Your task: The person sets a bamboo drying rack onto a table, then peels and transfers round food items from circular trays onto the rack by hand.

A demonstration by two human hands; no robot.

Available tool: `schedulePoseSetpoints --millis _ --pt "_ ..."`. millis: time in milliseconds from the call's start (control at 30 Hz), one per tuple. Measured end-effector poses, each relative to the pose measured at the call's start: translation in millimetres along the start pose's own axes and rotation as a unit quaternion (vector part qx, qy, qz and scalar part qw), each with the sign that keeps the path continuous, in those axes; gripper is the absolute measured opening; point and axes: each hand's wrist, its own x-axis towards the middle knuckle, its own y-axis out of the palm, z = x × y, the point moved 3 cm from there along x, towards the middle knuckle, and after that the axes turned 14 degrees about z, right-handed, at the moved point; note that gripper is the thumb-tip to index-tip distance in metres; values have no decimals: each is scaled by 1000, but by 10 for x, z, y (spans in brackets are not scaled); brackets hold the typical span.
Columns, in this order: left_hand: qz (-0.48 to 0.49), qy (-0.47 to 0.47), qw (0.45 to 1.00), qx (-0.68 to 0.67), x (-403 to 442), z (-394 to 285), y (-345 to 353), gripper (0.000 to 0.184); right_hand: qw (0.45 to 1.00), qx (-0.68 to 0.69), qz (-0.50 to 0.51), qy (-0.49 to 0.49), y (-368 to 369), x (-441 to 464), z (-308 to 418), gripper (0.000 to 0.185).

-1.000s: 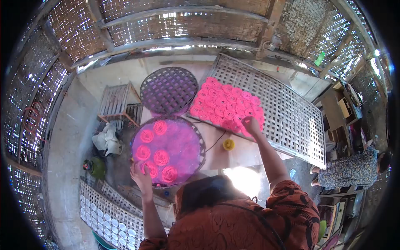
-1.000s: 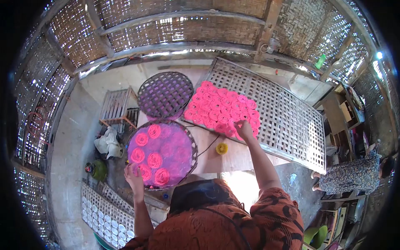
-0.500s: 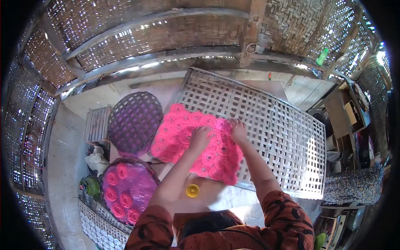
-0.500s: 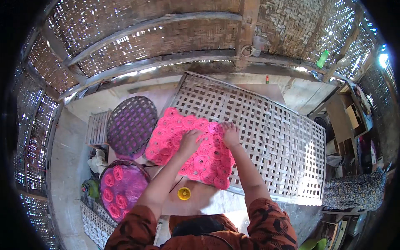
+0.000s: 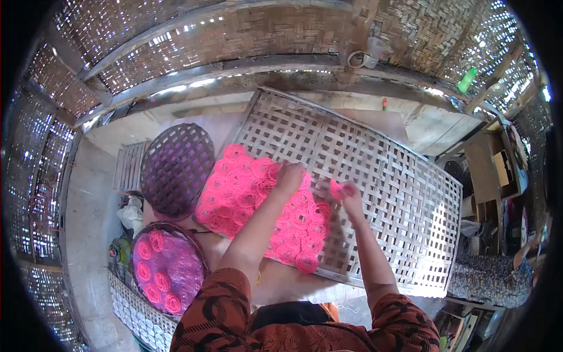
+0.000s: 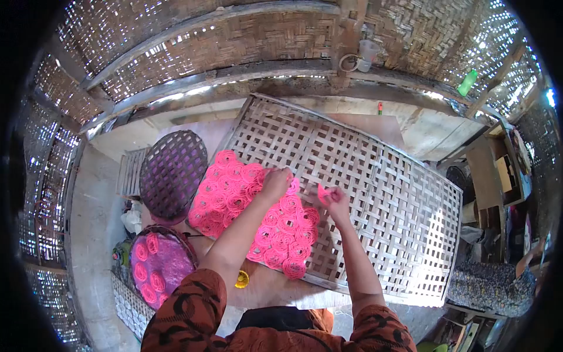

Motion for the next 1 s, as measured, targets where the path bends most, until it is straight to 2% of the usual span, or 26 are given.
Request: schedulePoseSetpoints --millis 33,67,100,133,167,233,300,367,433,500,533,567,600,633,667,700,767,800,833,900,933,1000 --pt "13 6 994 -109 -49 32 -5 14 997 81 -10 10 -14 -47 -42 13" --pt "-37 63 986 -148 -171 17 -109 13 988 151 -12 38 -5 -117 -31 16" --pt "-45 42 987 -147 -333 49 -178 13 973 219 -8 72 50 -198 -25 19" --pt "-79 54 972 -216 -593 32 -352 13 960 272 37 55 138 -263 -112 25" --pt "-117 64 950 -283 -880 69 -499 14 948 300 36 97 279 -354 -46 21" --pt "-129 3 947 -293 -1508 348 -616 15 927 337 116 116 725 -589 152 22" --pt "-192 -14 918 -347 -2254 610 -723 15 904 358 176 154 1221 -775 -114 22" --pt "-218 -134 913 -319 -3079 897 -908 14 882 374 219 182 1697 -936 -177 21" --pt "-257 -251 903 -235 -3857 1213 -996 13 904 218 318 183 2440 -1161 39 22" --pt "-306 -245 911 -125 -4514 1447 -1174 15 915 183 352 78 3163 -1292 232 24" --pt "-312 -246 909 -125 -4721 1559 -1227 15 924 140 354 -41 3515 -1361 381 25" --pt "-336 -253 905 -55 -4913 1665 -1298 16 918 96 351 -159 3830 -1449 536 27" --pt "-357 -259 897 13 -5089 1752 -1325 18 916 94 355 -161 4091 -1529 654 27" --pt "-361 -263 895 10 -5229 1863 -1281 18 898 -16 380 -221 4325 -1644 818 28" --pt "-287 -274 916 58 -5309 1966 -1216 21 865 -127 398 -279 4500 -1770 897 30" --pt "-213 -281 930 106 -5389 2072 -1157 24 861 -130 401 -284 4638 -1831 824 30" --pt "-249 -259 925 124 -5718 1982 -1171 29 736 -344 391 -433 4911 -1966 622 36" --pt "-302 -272 912 46 -5973 2011 -1197 30 739 -360 363 -438 4893 -1968 589 28" --pt "-354 -281 891 -33 -6228 2061 -1183 31 807 -302 351 -367 4813 -1956 554 29" --pt "-435 -384 797 -171 -6912 2241 -890 27 926 -135 296 -193 4494 -1979 359 27" --pt "-467 -423 743 -225 -7263 2302 -718 27 964 -24 248 -90 4286 -1996 167 25" --pt "-599 -401 594 -357 -7982 3154 681 31 988 -15 150 -29 3844 -2033 -444 6"
